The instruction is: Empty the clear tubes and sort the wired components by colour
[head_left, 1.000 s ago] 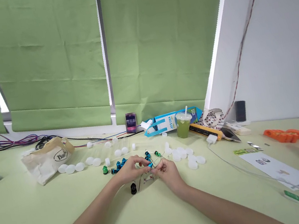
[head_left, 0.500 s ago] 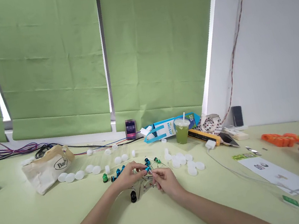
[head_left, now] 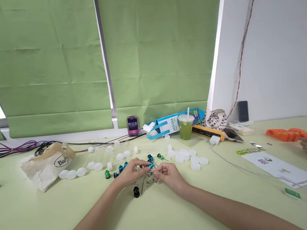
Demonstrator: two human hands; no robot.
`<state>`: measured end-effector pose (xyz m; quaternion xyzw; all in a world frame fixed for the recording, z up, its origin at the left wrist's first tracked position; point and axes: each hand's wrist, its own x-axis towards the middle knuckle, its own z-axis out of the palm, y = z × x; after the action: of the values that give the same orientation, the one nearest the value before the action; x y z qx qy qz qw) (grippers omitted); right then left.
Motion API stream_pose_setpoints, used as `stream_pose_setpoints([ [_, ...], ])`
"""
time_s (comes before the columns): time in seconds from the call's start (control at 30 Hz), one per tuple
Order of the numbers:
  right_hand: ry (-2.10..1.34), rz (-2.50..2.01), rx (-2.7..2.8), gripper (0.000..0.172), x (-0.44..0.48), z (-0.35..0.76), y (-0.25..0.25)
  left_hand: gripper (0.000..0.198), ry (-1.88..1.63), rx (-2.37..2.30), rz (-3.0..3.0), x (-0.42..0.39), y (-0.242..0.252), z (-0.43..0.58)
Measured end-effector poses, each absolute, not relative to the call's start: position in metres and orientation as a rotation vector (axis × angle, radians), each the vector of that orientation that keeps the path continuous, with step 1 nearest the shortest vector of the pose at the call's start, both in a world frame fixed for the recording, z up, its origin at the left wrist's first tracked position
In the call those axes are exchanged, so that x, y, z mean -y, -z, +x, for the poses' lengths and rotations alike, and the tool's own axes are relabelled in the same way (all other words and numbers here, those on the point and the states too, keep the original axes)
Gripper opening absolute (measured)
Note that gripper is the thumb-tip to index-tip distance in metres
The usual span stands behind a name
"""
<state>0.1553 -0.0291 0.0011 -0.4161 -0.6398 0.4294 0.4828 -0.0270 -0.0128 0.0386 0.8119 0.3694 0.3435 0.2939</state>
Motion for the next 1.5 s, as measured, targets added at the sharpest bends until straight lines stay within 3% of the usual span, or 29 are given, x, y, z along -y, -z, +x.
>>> stream_pose_setpoints([
  [1.5,-1.154,-0.958,1.518,0.029,0.0266,0.1562,-0.0006,0.035,-0.899,-0.944,2.184,0.0141,-0.0391,-0.0244],
])
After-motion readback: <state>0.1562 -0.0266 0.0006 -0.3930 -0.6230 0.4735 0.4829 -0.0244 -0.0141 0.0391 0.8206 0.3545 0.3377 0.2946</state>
